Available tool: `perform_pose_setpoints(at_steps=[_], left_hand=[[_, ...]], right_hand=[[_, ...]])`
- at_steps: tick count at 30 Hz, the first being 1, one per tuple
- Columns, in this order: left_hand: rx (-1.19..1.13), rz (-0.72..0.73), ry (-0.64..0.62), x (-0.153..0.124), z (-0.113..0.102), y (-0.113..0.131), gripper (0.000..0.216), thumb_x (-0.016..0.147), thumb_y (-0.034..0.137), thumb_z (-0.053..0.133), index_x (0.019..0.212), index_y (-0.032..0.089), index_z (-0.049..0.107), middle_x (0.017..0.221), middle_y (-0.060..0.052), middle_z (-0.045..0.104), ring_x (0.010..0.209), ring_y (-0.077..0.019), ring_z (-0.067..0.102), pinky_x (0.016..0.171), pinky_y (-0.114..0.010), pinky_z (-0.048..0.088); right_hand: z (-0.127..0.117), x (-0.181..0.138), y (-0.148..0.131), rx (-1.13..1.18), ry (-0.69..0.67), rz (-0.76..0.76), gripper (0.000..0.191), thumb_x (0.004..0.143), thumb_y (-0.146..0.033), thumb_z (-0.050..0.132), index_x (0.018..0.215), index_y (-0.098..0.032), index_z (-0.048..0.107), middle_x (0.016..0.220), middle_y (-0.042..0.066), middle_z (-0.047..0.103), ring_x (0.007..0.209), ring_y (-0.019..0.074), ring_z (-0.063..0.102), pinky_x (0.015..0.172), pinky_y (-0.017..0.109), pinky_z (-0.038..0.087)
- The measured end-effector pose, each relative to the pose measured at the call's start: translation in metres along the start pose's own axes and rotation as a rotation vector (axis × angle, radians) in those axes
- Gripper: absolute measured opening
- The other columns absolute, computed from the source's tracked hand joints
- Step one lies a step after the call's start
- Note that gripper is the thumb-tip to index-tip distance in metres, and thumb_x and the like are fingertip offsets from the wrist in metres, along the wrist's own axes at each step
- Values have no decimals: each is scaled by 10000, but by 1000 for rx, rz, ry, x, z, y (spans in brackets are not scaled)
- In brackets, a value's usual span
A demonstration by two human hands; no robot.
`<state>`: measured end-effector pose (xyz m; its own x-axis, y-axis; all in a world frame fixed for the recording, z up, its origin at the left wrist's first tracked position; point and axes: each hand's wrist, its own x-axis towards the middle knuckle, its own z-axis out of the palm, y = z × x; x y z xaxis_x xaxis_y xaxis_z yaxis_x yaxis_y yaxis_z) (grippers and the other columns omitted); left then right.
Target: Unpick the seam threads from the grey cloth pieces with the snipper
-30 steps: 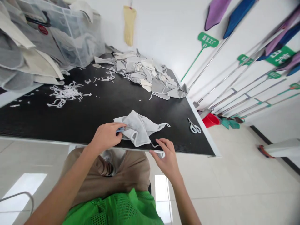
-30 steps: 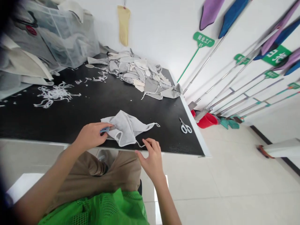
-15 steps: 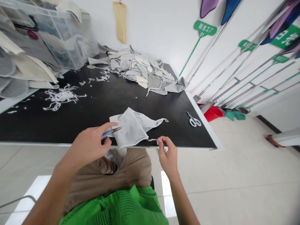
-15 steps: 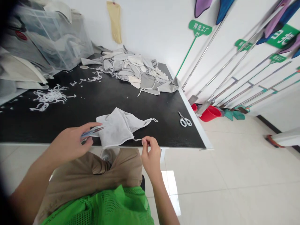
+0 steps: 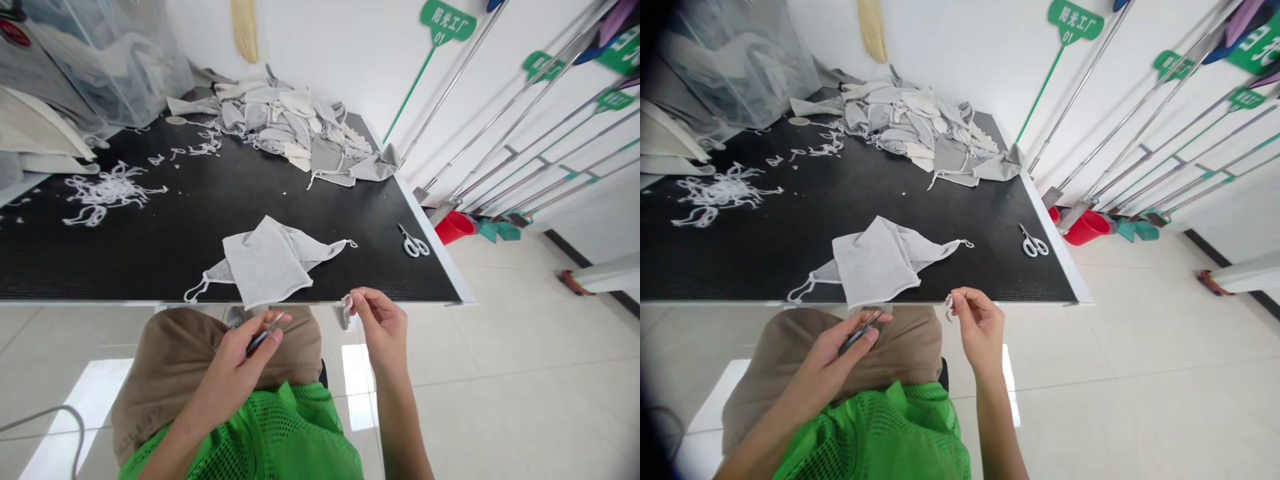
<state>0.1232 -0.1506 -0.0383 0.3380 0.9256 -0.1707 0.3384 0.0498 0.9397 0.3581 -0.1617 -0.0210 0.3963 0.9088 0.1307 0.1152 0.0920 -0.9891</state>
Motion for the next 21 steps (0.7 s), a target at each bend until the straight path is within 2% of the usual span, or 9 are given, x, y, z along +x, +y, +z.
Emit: perform_pose_setpoints(at_steps=[5, 8, 11, 15, 18, 21], left_hand=[[64, -32, -11, -10, -15, -6, 462, 944, 495, 502, 1300, 217, 602, 1224, -60, 668, 1192, -234, 587, 982, -305, 482], [106, -43, 0, -21, -24, -12, 457, 944, 494, 495, 1289, 219, 615, 1172, -66, 688, 1168, -248, 605, 953, -315, 509], [103, -21, 44, -32, -32, -20, 414, 937, 474, 506, 1232, 226, 659, 1115, -66, 713, 1125, -251, 634, 922, -311, 536], [107, -20, 143, -44, -39, -25, 356, 900, 479, 548, 1114, 257, 725, 1033, -61, 744, 1049, -257, 665, 880, -326, 561], [105, -15, 234, -49, -45, -22, 343, 893, 486, 546, 1068, 261, 737, 1069, -64, 738, 1005, -240, 668, 895, -315, 540], [100, 24, 168, -51, -54, -19, 326, 921, 448, 497, 1025, 240, 726, 852, -40, 734, 775, -184, 669, 742, -237, 532]], right_hand=[[8, 24, -26, -9, -56, -103, 88, 851, -269, 710, 892, -199, 744, 752, 18, 721, 656, 124, 636, 634, 250, 532], [28, 50, -48, -16, -129, -209, 83, 832, -256, 726, 879, -194, 755, 774, 20, 731, 656, 124, 649, 638, 253, 549], [58, 82, -73, -37, -217, -297, 102, 818, -271, 729, 867, -188, 760, 785, 30, 738, 649, 135, 655, 619, 269, 556], [117, 130, -98, -60, -382, -394, 116, 804, -274, 719, 835, -169, 756, 721, 28, 725, 603, 137, 647, 577, 274, 547], [178, 164, -107, -125, -538, -472, 95, 802, -223, 690, 805, -143, 741, 661, 21, 708, 563, 130, 640, 558, 263, 534], [250, 190, -107, -238, -653, -526, 82, 787, -136, 647, 761, -122, 724, 636, 26, 701, 549, 127, 643, 576, 264, 537]])
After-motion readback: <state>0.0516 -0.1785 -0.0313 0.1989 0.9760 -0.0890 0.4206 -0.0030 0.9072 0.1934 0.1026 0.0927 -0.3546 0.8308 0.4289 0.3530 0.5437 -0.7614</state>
